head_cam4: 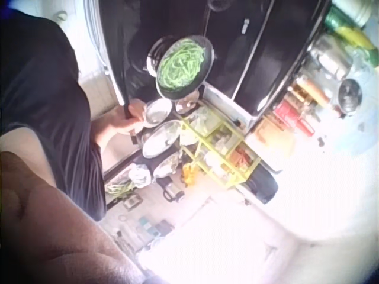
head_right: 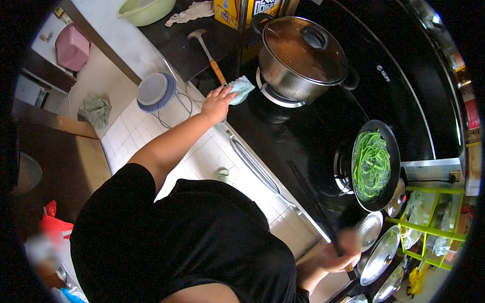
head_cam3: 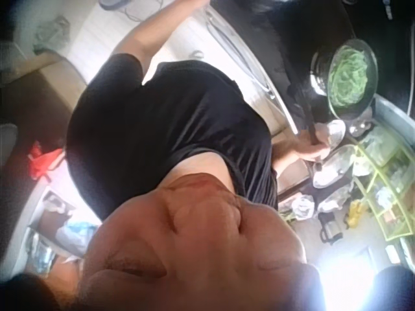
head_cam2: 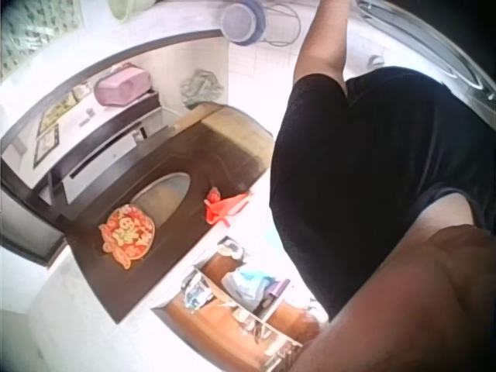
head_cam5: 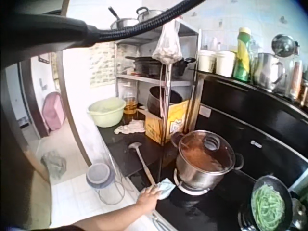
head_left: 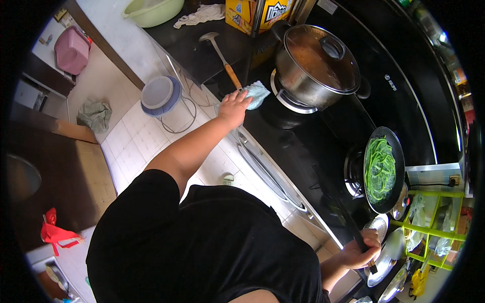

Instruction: The person washes green beans in a metal bowl at the sink, then transfers them to a wok on the stove. They stir the beans with chopsticks while they cook in boiling water, occasionally lifting the lid to check progress. The person also wipes the stovetop with a cloth during the process.

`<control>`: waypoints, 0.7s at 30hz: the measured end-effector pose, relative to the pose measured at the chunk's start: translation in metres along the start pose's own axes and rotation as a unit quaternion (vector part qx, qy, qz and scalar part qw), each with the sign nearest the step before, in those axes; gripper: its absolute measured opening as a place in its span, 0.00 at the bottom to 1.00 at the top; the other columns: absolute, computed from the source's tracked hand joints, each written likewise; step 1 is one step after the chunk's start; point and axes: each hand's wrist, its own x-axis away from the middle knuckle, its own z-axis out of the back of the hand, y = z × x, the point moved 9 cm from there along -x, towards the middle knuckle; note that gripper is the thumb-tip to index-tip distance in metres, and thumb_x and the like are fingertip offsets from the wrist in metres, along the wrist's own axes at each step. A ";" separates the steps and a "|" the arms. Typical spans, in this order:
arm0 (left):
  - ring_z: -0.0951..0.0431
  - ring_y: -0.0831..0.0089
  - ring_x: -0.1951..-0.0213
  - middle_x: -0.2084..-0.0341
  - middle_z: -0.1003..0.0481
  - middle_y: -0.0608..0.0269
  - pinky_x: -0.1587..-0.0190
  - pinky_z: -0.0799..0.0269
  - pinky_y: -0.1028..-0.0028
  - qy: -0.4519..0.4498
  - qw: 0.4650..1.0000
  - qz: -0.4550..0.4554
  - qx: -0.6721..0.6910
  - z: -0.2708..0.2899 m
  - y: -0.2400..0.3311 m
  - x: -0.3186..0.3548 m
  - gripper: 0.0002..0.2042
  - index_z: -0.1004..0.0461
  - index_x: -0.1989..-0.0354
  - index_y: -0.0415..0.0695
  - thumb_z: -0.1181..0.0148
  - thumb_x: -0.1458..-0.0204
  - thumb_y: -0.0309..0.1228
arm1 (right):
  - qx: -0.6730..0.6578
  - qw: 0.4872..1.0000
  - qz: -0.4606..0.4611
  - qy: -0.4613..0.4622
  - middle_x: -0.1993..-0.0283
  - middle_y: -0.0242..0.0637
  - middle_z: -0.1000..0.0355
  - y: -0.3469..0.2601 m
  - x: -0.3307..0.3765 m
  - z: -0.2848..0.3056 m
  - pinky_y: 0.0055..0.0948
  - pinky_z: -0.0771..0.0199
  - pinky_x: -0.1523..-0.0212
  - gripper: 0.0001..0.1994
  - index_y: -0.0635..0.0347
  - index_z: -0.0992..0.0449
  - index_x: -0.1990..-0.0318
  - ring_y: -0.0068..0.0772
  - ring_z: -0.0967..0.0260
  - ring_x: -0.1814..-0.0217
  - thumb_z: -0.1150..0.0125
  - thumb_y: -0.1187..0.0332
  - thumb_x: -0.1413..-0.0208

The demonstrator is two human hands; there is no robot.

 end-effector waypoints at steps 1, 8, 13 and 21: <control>0.48 0.59 0.39 0.39 0.47 0.61 0.40 0.53 0.62 0.000 1.000 0.024 -0.004 -0.003 -0.016 -0.007 0.23 0.38 0.44 0.51 0.56 0.52 0.24 | 0.002 1.000 0.002 -0.027 0.82 0.34 0.45 0.000 0.002 -0.012 0.26 0.45 0.76 0.16 0.60 0.41 0.81 0.28 0.47 0.78 0.62 0.63 0.43; 0.47 0.57 0.40 0.38 0.50 0.61 0.40 0.54 0.61 -0.016 0.989 0.142 -0.042 -0.003 -0.118 -0.063 0.24 0.44 0.41 0.54 0.59 0.50 0.32 | 0.040 0.995 -0.007 -0.095 0.81 0.33 0.45 0.005 0.012 -0.045 0.26 0.45 0.76 0.16 0.60 0.41 0.80 0.28 0.46 0.78 0.60 0.62 0.43; 0.47 0.58 0.41 0.38 0.51 0.59 0.41 0.53 0.63 -0.004 0.972 0.230 -0.034 0.012 -0.155 -0.093 0.25 0.45 0.40 0.53 0.59 0.50 0.32 | 0.092 0.991 0.017 -0.095 0.82 0.33 0.45 -0.009 0.008 -0.060 0.25 0.48 0.77 0.16 0.59 0.42 0.82 0.27 0.47 0.79 0.61 0.63 0.43; 0.55 0.57 0.37 0.37 0.55 0.60 0.39 0.60 0.58 -0.034 0.993 0.107 -0.031 -0.020 -0.082 -0.158 0.26 0.50 0.38 0.54 0.57 0.47 0.34 | 0.156 0.987 -0.016 -0.041 0.84 0.34 0.44 -0.011 0.018 -0.037 0.25 0.47 0.80 0.15 0.60 0.43 0.84 0.28 0.46 0.81 0.60 0.66 0.47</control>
